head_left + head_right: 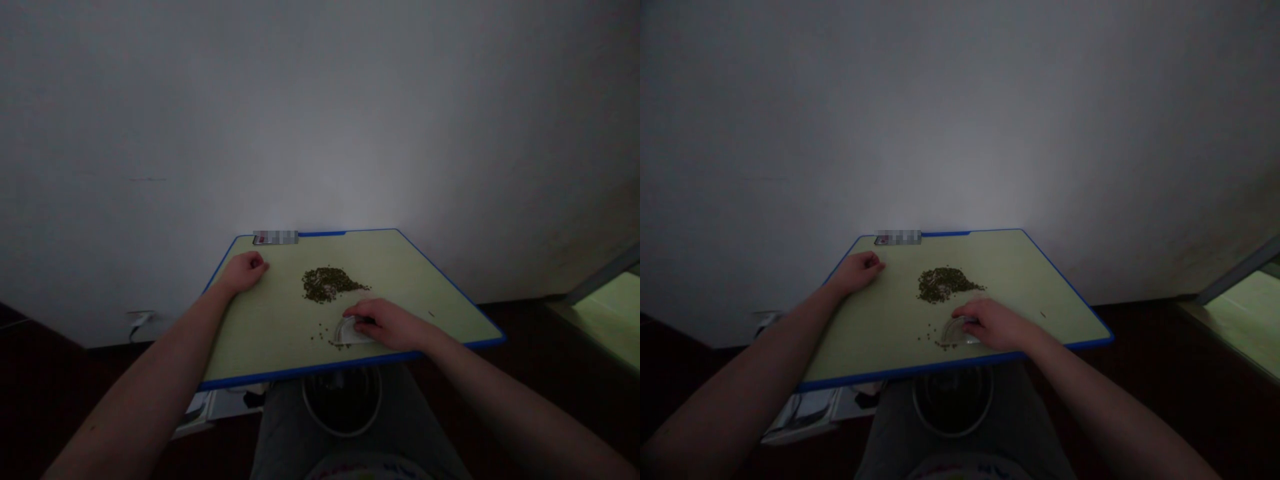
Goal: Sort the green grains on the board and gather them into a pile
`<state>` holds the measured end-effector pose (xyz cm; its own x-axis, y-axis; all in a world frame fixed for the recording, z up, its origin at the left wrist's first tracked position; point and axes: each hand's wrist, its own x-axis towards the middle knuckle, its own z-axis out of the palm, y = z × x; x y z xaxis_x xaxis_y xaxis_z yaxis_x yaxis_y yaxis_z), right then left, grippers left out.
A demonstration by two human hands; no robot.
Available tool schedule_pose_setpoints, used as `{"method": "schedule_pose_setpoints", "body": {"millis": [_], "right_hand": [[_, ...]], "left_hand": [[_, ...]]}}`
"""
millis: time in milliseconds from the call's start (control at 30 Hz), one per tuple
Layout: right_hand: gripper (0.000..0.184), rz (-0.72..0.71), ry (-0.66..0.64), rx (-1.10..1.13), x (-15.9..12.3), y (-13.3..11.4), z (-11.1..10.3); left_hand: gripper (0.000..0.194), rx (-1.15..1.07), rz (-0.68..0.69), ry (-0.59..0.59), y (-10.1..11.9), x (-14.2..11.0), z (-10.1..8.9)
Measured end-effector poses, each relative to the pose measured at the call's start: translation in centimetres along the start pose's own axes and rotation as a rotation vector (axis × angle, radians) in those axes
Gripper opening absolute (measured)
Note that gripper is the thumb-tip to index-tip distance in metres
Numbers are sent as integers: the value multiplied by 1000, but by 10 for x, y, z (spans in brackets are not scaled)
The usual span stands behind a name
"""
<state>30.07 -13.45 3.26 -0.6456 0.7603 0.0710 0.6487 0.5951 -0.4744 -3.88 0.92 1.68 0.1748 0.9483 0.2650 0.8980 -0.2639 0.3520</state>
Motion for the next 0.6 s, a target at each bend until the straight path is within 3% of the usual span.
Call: {"method": "schedule_pose_setpoints", "body": {"millis": [300, 600], "right_hand": [[33, -15, -55, 23, -9, -5, -2], [33, 52, -10, 59, -19, -14, 2]], "left_hand": [[30, 7, 64, -70, 2, -3, 1], [30, 5, 115, -69, -3, -1, 4]]}}
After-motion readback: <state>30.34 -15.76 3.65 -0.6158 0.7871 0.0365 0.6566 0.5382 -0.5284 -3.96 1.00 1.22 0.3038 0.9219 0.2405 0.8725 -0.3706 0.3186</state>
